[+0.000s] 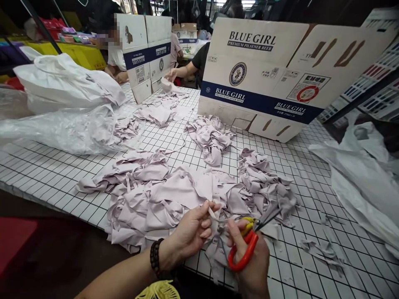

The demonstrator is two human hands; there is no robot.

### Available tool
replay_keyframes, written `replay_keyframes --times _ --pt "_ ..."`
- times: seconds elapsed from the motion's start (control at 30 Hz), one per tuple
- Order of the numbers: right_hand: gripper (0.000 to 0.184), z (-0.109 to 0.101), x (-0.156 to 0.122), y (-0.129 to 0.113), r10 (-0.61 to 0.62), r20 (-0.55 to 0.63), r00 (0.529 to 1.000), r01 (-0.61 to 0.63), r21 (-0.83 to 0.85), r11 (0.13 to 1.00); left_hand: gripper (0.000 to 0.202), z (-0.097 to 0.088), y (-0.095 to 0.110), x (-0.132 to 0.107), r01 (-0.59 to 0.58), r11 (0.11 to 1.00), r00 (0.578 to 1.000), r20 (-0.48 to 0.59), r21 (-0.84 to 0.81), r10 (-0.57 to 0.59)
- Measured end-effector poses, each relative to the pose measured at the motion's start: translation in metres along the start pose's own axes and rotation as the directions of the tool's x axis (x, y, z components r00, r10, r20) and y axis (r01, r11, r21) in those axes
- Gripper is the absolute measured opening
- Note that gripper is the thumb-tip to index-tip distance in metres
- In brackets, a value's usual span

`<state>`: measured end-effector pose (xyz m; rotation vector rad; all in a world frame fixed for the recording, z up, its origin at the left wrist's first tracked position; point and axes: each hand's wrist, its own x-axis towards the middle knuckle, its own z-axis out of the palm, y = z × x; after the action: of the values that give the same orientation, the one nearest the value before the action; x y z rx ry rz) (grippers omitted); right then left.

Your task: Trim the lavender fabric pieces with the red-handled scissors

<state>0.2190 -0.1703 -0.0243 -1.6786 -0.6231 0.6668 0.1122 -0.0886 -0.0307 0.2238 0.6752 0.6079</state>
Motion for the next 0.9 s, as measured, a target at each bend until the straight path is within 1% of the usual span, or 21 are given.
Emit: replay_keyframes --times 0.07,0.13,0.17,0.2,0.23,0.27,0.3,0.33,0.37,0.4,0.43,0.47,0.5,0.53,0.6,0.63,0.67,0.73,0.8,0.83,0.9 --pt "0.034 -0.011 0.017 -0.003 0.031 0.019 0.999 -0.03 -0.081 0.996 0.04 -0.004 -0.002 -0.003 -0.097 0.99 0.995 -0.02 0.1 0.1" --pt "0.032 -0.017 0.036 -0.008 -0.01 0.074 0.997 0.019 -0.112 0.994 0.045 -0.007 -0.002 -0.008 -0.142 0.969 0.989 -0.019 0.202 0.149" --pt "0.03 -0.017 0.045 -0.011 -0.056 0.144 0.988 0.071 -0.107 0.992 0.047 -0.009 0.0 -0.011 -0.138 0.961 0.989 -0.012 0.239 0.145" --pt "0.027 -0.015 0.053 -0.015 -0.1 0.245 0.964 0.125 -0.088 0.988 0.047 -0.011 0.001 -0.015 -0.123 0.957 0.992 -0.003 0.264 0.128" --pt "0.024 -0.01 0.06 -0.019 -0.131 0.376 0.917 0.167 -0.065 0.984 0.048 -0.012 0.004 -0.02 -0.1 0.955 0.995 0.008 0.278 0.101" --pt "0.02 -0.003 0.067 -0.024 -0.145 0.521 0.841 0.193 -0.039 0.98 0.047 -0.013 0.007 -0.024 -0.075 0.957 0.997 0.018 0.281 0.073" --pt "0.015 0.005 0.074 -0.028 -0.139 0.659 0.739 0.202 -0.02 0.979 0.046 -0.013 0.01 -0.029 -0.056 0.959 0.998 0.027 0.278 0.051" --pt "0.012 0.015 0.08 -0.033 -0.115 0.778 0.618 0.205 -0.018 0.979 0.045 -0.014 0.013 -0.034 -0.044 0.962 0.999 0.035 0.271 0.036" --pt "0.009 0.025 0.085 -0.037 -0.086 0.866 0.492 0.213 -0.024 0.977 0.044 -0.014 0.017 -0.038 -0.036 0.965 0.999 0.04 0.262 0.027" --pt "0.009 0.035 0.091 -0.041 -0.062 0.923 0.381 0.227 -0.028 0.974 0.044 -0.014 0.02 -0.042 -0.034 0.968 0.999 0.04 0.25 0.024" --pt "0.01 0.044 0.096 -0.044 -0.047 0.955 0.293 0.244 -0.027 0.969 0.043 -0.015 0.023 -0.046 -0.035 0.971 0.999 0.037 0.237 0.027" --pt "0.011 0.052 0.101 -0.047 -0.04 0.972 0.232 0.263 -0.023 0.964 0.043 -0.016 0.025 -0.048 -0.041 0.974 0.999 0.033 0.222 0.035" --pt "0.011 0.059 0.106 -0.051 -0.039 0.98 0.195 0.283 -0.018 0.959 0.042 -0.016 0.028 -0.05 -0.051 0.977 0.999 0.028 0.209 0.046" --pt "0.009 0.064 0.109 -0.054 -0.044 0.982 0.182 0.3 -0.013 0.954 0.041 -0.017 0.031 -0.052 -0.064 0.979 0.998 0.023 0.195 0.06" --pt "0.007 0.069 0.113 -0.06 -0.07 0.976 0.205 0.331 -0.002 0.944 0.04 -0.017 0.036 -0.053 -0.088 0.982 0.996 0.019 0.169 0.086" --pt "0.006 0.07 0.113 -0.063 -0.088 0.967 0.237 0.347 0.001 0.938 0.039 -0.017 0.038 -0.053 -0.103 0.982 0.995 0.021 0.156 0.101" --pt "0.006 0.07 0.112 -0.066 -0.117 0.95 0.289 0.366 0.003 0.931 0.039 -0.016 0.04 -0.052 -0.121 0.982 0.993 0.025 0.142 0.119" --pt "0.006 0.068 0.107 -0.067 -0.217 0.871 0.44 0.408 0.021 0.913 0.038 -0.013 0.044 -0.048 -0.173 0.976 0.985 0.032 0.131 0.17" --pt "0.007 0.064 0.1 -0.061 -0.36 0.722 0.59 0.454 0.072 0.888 0.04 -0.011 0.046 -0.042 -0.25 0.955 0.968 0.045 0.159 0.246" --pt "0.009 0.062 0.095 -0.056 -0.425 0.635 0.645 0.474 0.104 0.874 0.041 -0.01 0.047 -0.039 -0.288 0.937 0.958 0.054 0.198 0.283" --pt "0.012 0.06 0.086 -0.04 -0.492 0.492 0.718 0.484 0.155 0.861 0.042 -0.01 0.047 -0.033 -0.376 0.865 0.925 0.071 0.332 0.374"
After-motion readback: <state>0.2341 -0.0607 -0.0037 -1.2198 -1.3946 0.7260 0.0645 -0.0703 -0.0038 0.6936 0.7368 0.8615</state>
